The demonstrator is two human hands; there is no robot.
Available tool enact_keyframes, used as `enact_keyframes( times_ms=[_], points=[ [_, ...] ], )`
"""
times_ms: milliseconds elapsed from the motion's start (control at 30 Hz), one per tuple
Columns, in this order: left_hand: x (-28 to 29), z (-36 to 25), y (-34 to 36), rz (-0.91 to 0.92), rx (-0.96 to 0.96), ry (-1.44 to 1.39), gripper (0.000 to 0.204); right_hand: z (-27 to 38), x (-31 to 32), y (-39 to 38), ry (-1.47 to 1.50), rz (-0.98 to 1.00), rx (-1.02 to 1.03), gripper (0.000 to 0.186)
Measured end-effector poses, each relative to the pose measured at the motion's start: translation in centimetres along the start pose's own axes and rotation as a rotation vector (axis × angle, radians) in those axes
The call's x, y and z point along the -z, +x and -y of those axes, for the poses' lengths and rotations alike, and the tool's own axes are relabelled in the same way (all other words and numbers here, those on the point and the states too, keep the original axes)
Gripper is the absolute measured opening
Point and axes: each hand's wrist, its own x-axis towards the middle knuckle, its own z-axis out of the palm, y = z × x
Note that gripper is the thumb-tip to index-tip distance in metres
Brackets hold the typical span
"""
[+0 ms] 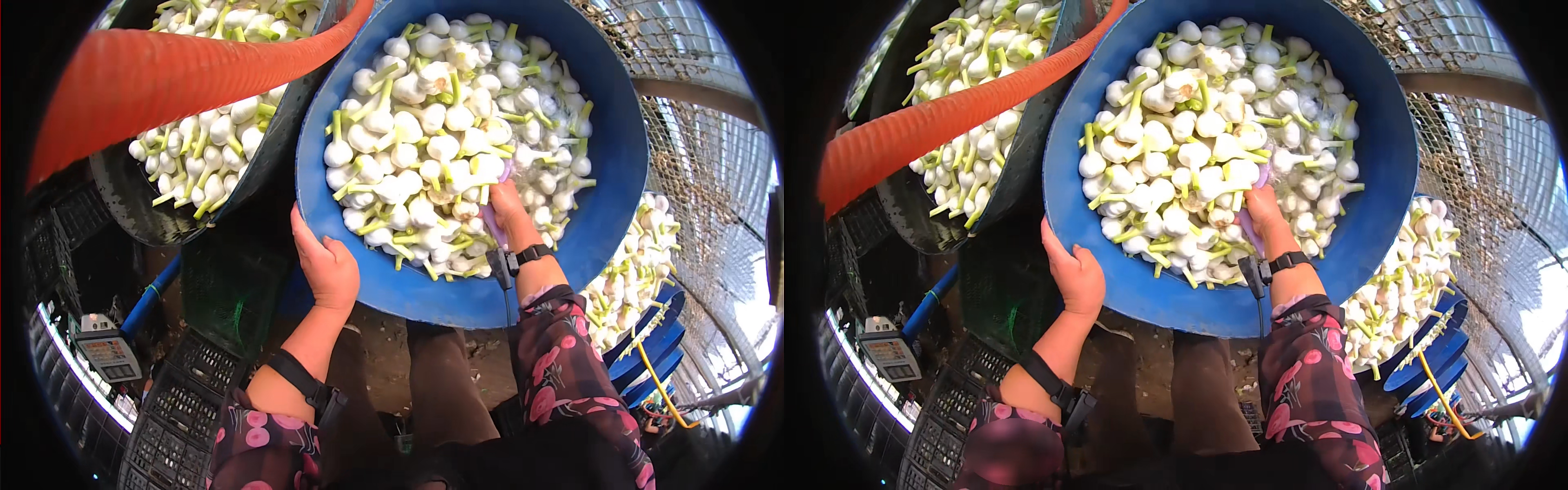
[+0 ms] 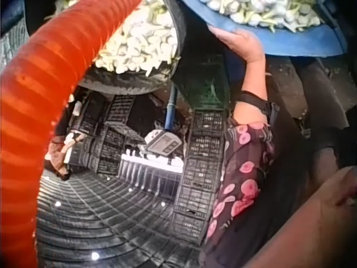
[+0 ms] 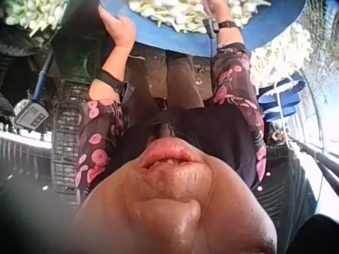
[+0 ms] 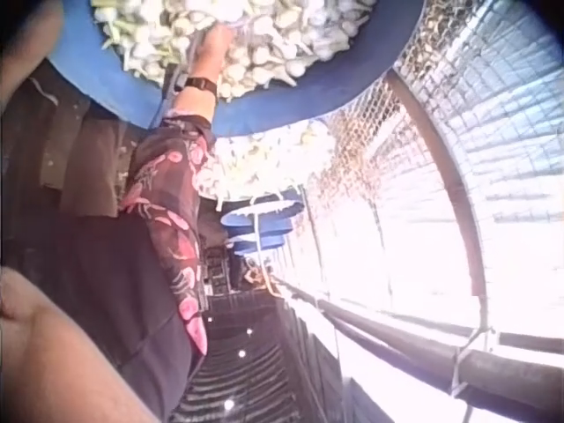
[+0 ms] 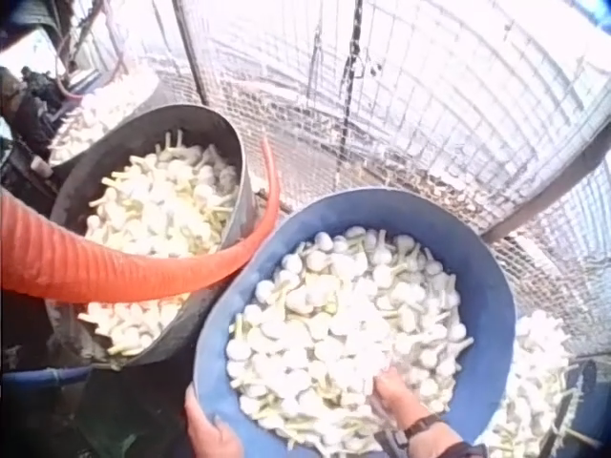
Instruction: Sorting garlic bulbs from a bucket into mesh bags and crates using a colander and scale.
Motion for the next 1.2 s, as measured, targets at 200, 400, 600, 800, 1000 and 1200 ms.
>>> enact_keyframes(
  times_ms=[200,400,600,800,1000,1200],
  points=[
    [0.1,-0.2,0.1,0.004,-0.027,0.023,0.063,0.4,1.3,-5.7,0.149,0.076,-0.006,0.028],
    [0.1,-0.2,0.0,-0.015,-0.070,0.054,0.064,-1.6,0.3,-6.2,0.438,0.002,0.109,0.025],
    [0.7,1.1,-0.1,0.076,-0.121,0.031,0.069,-0.8,1.0,-7.5,0.446,0.070,0.135,0.032],
    [7.3,5.8,-3.6,0.140,0.062,-0.321,0.042,1.8,0.6,-12.6,0.387,-0.018,0.209,0.034],
    [10.3,-1.2,-6.4,0.125,-0.129,-0.493,0.016,2.0,-0.5,-17.5,0.353,0.118,0.268,0.051],
    [8.9,-12.6,-7.2,0.170,-0.300,-0.299,0.035,1.5,-5.5,-23.0,0.315,0.232,0.322,0.067]
  ],
)
